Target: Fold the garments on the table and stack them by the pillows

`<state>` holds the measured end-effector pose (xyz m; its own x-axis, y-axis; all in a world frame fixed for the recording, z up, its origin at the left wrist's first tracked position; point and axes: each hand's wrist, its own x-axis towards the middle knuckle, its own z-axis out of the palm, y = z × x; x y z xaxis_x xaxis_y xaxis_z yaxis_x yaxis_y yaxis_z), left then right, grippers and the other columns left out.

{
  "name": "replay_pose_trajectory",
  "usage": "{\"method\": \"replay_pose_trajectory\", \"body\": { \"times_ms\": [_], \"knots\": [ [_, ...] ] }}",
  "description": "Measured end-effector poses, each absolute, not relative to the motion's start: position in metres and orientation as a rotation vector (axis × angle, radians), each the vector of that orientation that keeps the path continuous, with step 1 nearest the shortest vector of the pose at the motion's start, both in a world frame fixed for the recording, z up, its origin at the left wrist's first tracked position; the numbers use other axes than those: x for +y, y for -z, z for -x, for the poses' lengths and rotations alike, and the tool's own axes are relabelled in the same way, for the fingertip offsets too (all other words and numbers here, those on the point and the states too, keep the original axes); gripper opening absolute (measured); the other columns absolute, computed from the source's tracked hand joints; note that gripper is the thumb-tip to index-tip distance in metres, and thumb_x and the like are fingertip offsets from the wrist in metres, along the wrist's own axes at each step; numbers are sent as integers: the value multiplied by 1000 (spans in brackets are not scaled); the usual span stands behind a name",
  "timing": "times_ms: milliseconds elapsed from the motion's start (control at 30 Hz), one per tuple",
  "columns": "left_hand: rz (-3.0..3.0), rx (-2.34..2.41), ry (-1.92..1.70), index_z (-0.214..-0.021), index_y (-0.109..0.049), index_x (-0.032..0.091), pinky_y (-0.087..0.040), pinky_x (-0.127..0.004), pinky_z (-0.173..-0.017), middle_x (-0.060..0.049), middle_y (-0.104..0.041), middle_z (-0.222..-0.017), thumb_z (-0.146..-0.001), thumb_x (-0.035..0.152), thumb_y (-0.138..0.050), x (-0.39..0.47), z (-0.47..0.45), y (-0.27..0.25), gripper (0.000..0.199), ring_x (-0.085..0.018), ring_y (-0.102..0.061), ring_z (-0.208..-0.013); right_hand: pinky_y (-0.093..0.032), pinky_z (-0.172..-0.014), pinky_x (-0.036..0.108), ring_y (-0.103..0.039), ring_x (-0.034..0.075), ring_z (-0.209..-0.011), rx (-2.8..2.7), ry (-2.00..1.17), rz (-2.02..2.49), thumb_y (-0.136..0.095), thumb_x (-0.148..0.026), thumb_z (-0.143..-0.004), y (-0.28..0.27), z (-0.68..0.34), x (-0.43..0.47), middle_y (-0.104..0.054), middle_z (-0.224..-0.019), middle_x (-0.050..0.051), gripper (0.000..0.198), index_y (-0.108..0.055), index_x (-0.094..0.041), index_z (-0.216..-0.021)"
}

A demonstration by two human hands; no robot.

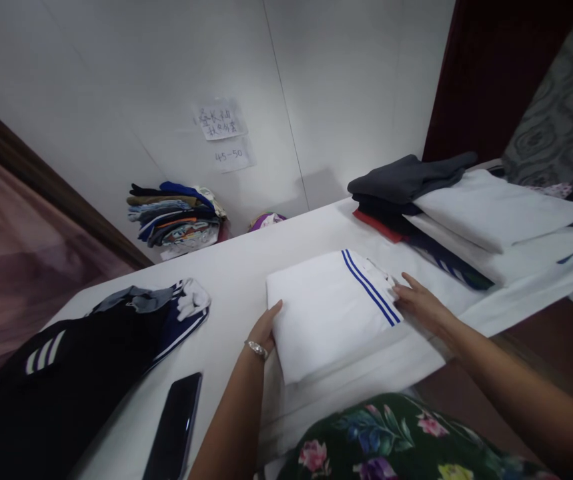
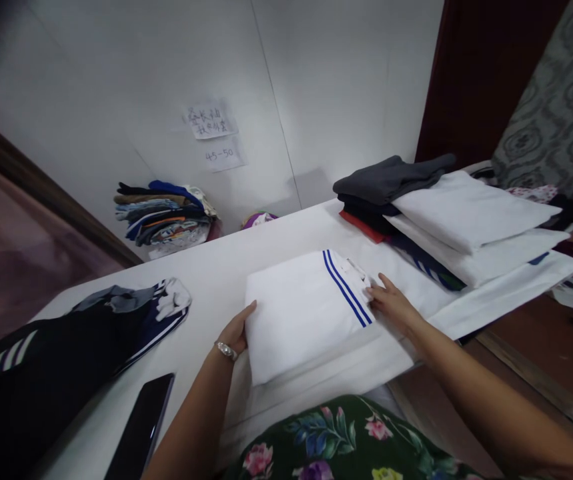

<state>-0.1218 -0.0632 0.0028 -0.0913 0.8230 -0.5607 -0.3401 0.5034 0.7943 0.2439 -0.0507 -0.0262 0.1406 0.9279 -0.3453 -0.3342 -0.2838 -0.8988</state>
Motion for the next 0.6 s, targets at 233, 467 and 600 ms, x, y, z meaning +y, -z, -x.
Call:
{"method": "replay_pose_trajectory", "body": {
  "times_ms": [233,467,600],
  "knots": [
    [-352,1268,-940,-113,-59,4,-58,-35,-75,-13,-73,-78,-84,16,-57,-59,117,-13,32,-23,-71,-69,-53,-62,23,-64,15,-73,-626,-1335,1178,-79,-30,-66,30,-248,-125,-69,-81,3,36,-67,-20,-98],
    [-312,1197,-949,-114,-59,3,-58,-35,-77,-14,-73,-83,-81,14,-60,-47,109,-34,35,-24,-71,-73,-48,-91,42,-58,27,-114,-546,-2335,682,-71,-38,-76,39,-184,-168,-60,-125,15,52,-55,-20,-123],
    [-318,1166,-970,-113,-59,3,-57,-35,-80,-14,-73,-82,-82,13,-60,-43,105,-44,33,-24,-71,-76,-34,-107,43,-48,27,-126,-381,-2380,418,-70,-51,-75,44,-148,-148,-53,-134,18,49,-58,-16,-107]
  ]
}}
